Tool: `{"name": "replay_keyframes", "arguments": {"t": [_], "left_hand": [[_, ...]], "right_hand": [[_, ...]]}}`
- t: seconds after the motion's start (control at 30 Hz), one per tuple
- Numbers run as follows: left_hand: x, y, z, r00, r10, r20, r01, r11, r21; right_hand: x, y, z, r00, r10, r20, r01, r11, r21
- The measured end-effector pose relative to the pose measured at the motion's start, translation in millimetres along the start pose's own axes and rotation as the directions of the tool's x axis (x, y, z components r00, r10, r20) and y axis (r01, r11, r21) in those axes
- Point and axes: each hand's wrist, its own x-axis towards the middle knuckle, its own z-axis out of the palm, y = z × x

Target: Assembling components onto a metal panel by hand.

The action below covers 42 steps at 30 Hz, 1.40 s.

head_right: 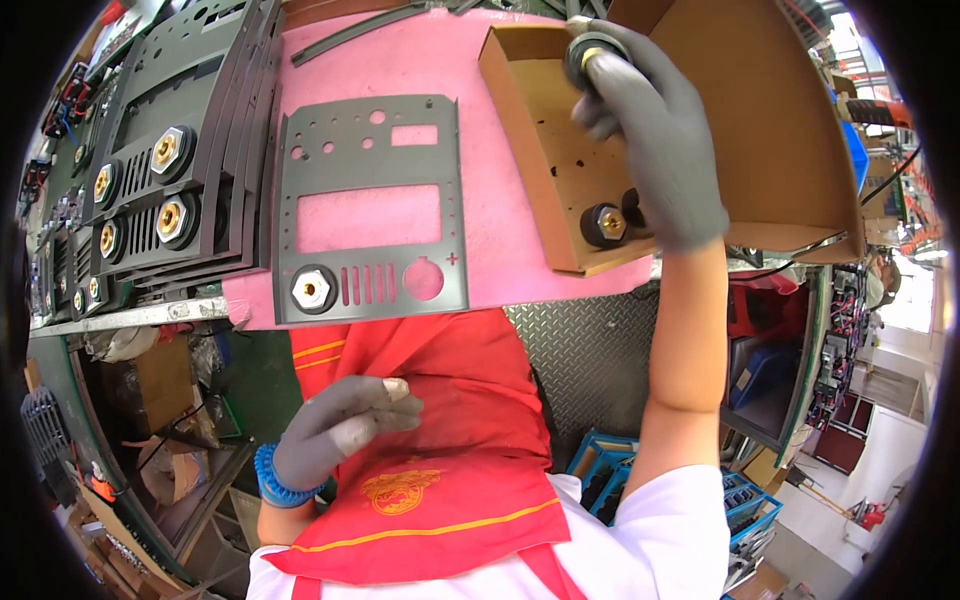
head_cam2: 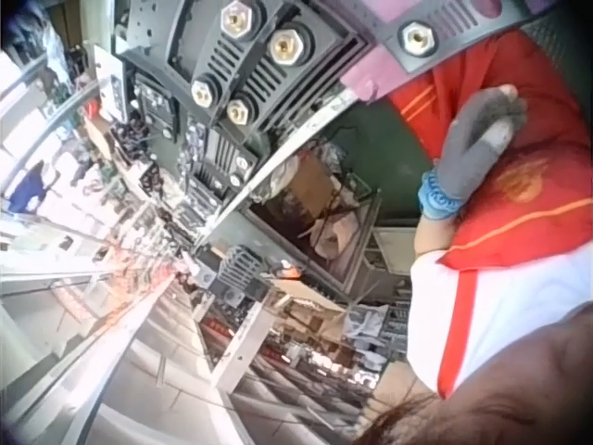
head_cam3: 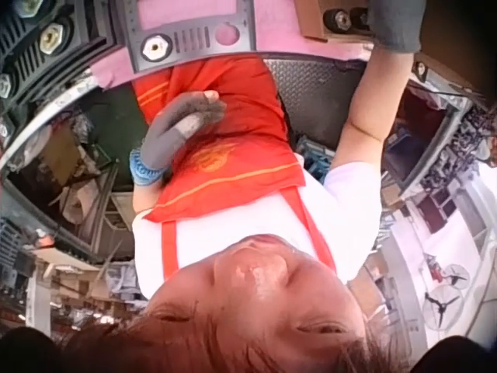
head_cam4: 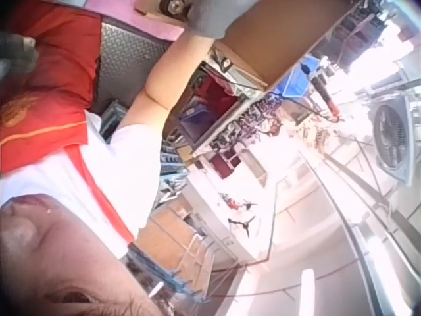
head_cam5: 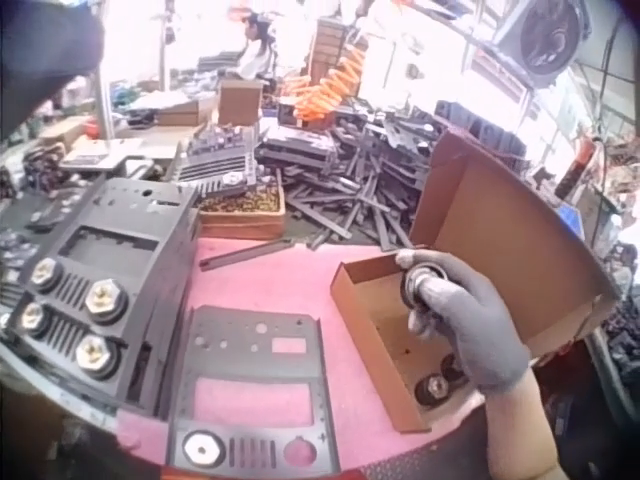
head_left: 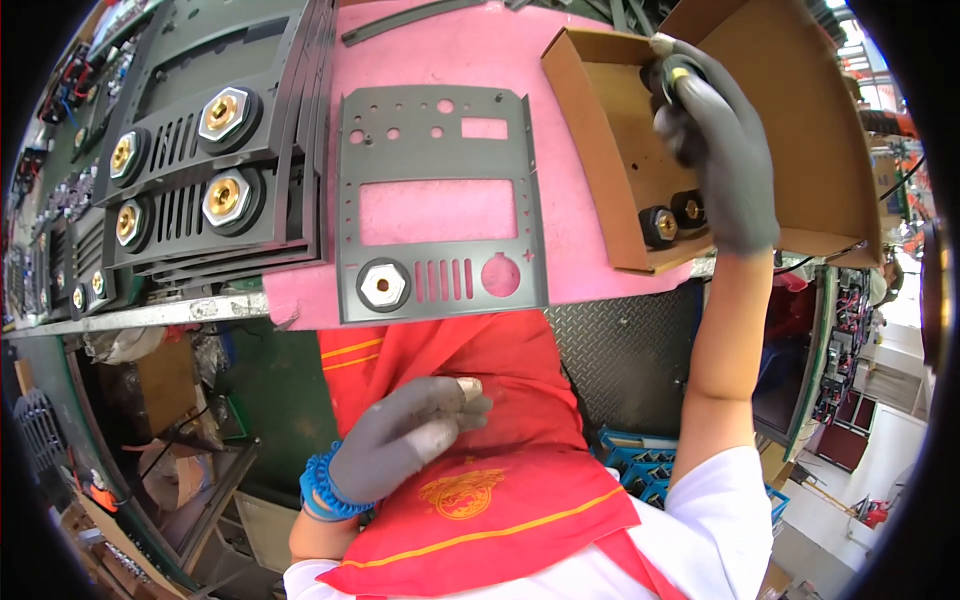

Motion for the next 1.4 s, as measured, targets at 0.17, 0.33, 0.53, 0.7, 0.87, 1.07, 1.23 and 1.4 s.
{"name": "replay_keyframes", "arguments": {"t": [0.17,0.33,0.53,0.7,0.87,1.07,1.23,1.4], "left_hand": [[16,34,20,0.942,0.322,0.095,-0.32,0.777,0.542],[34,53,34,0.633,0.748,0.2,-0.553,0.256,0.793],[43,31,44,0.797,0.512,-0.322,-0.519,0.852,0.069],[43,14,33,0.809,0.483,-0.334,-0.569,0.787,-0.24],[44,4,17,0.868,0.458,-0.191,-0.494,0.831,-0.254],[39,-2,14,0.866,0.474,-0.161,-0.5,0.831,-0.243],[40,-2,19,0.844,0.506,-0.178,-0.537,0.8,-0.267],[30,-5,7,0.962,0.245,-0.121,-0.272,0.899,-0.344]], "right_hand": [[-53,-44,21,0.822,0.092,0.562,-0.465,0.677,0.57],[-78,-38,43,0.751,0.05,0.658,-0.605,0.449,0.657],[-94,-34,73,0.752,-0.613,0.242,0.574,0.79,0.214],[-98,-46,77,0.805,-0.535,0.257,0.485,0.842,0.236],[-107,-51,75,0.851,-0.442,0.284,0.415,0.897,0.151],[-114,-45,82,0.816,-0.54,0.206,0.525,0.842,0.125],[-115,-52,78,0.83,-0.505,0.236,0.5,0.862,0.085],[-104,-52,78,0.562,-0.733,0.382,0.697,0.669,0.258]]}}
